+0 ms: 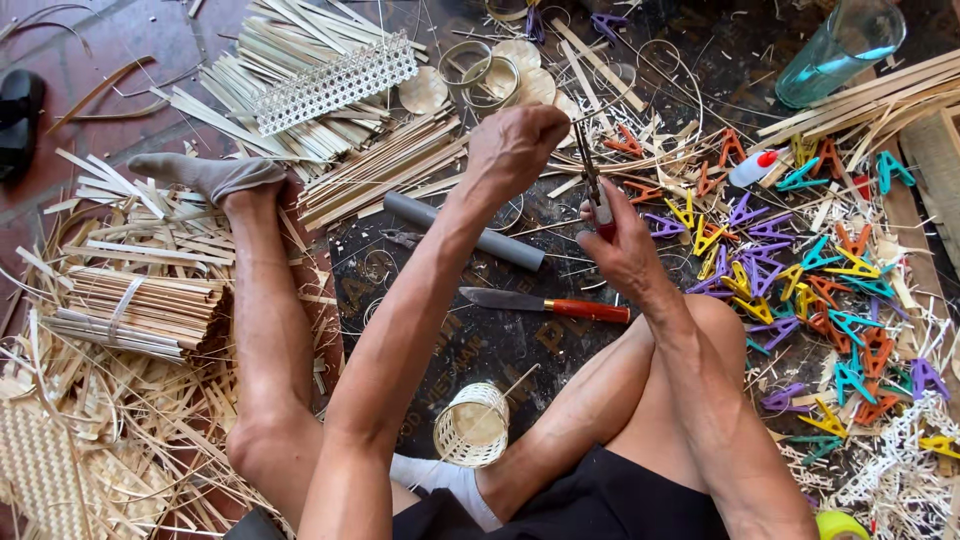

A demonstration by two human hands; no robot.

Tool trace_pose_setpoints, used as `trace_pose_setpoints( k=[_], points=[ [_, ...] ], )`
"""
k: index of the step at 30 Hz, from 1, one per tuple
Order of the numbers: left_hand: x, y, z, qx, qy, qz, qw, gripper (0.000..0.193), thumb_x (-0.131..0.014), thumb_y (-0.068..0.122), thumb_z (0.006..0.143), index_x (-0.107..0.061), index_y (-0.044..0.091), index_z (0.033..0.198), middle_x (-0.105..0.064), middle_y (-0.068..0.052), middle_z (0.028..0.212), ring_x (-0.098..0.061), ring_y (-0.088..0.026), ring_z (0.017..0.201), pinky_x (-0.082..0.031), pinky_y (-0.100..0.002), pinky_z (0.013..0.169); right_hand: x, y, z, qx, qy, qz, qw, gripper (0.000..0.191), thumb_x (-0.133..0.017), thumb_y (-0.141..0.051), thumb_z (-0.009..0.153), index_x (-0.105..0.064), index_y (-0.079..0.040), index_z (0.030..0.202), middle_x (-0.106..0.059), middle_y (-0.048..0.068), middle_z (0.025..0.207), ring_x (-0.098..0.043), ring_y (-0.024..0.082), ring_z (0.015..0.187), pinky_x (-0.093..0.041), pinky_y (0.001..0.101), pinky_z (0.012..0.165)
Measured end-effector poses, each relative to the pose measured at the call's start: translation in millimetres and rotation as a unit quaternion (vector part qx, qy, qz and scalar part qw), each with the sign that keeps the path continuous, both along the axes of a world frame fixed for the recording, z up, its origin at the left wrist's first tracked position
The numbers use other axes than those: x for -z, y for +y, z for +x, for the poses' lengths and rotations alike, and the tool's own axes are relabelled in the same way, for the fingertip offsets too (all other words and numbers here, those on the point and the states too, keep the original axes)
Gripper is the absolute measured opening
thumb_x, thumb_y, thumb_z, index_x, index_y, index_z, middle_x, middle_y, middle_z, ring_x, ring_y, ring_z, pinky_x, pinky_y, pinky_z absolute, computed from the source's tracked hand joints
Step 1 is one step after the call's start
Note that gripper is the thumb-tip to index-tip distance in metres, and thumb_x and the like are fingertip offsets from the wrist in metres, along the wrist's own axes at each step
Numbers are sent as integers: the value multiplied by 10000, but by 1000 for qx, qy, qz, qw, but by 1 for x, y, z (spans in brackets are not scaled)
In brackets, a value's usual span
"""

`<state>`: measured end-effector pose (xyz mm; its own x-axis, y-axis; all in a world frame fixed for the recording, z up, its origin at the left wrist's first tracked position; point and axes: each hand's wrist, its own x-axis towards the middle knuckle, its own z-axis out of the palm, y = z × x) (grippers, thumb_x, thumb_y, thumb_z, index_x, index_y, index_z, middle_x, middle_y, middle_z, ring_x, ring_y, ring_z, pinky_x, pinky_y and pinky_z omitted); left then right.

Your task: The person sits on the floor and weaves thin bamboo strips around a small cylindrical basket, tucking and pressing the strips into the woven wall to secure the rim. At the end they apply glue from a squeeze bottle along the basket rim.

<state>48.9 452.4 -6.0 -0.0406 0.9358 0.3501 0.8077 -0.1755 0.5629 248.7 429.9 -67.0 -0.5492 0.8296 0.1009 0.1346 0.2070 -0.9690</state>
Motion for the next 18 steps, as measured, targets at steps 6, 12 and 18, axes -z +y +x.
trace_pose_setpoints(
  k=[6, 12, 18],
  points=[
    [0, -1, 7, -12, -22, -118, 993, 199, -693, 325, 915, -787, 182, 1016, -764, -59, 831, -737, -250, 751, -555, -401, 663, -5, -4, -2, 10, -17, -51, 999, 489, -653, -93, 871, -499, -14, 1328, -577, 28, 894, -557, 134, 753, -507, 319, 666],
    [0, -2, 2, -19, -36, -148, 988, 204, -660, 301, 948, -792, 169, 1029, -778, -26, 857, -728, -193, 689, -560, -372, 609, -6, -5, -2, 14, -93, -28, 995, 256, -572, -187, 913, -544, -9, 1094, -515, 30, 799, -469, 142, 642, -419, 333, 537],
    [-10, -40, -37, 1, -74, 24, 997, 172, -691, 227, 991, -782, 98, 1061, -785, -69, 889, -729, -169, 734, -558, -333, 655, -3, -4, -14, -23, -438, 115, 891, 583, -642, -270, 808, -508, -51, 1331, -595, 170, 982, -589, 280, 809, -483, 437, 634]
  ],
)
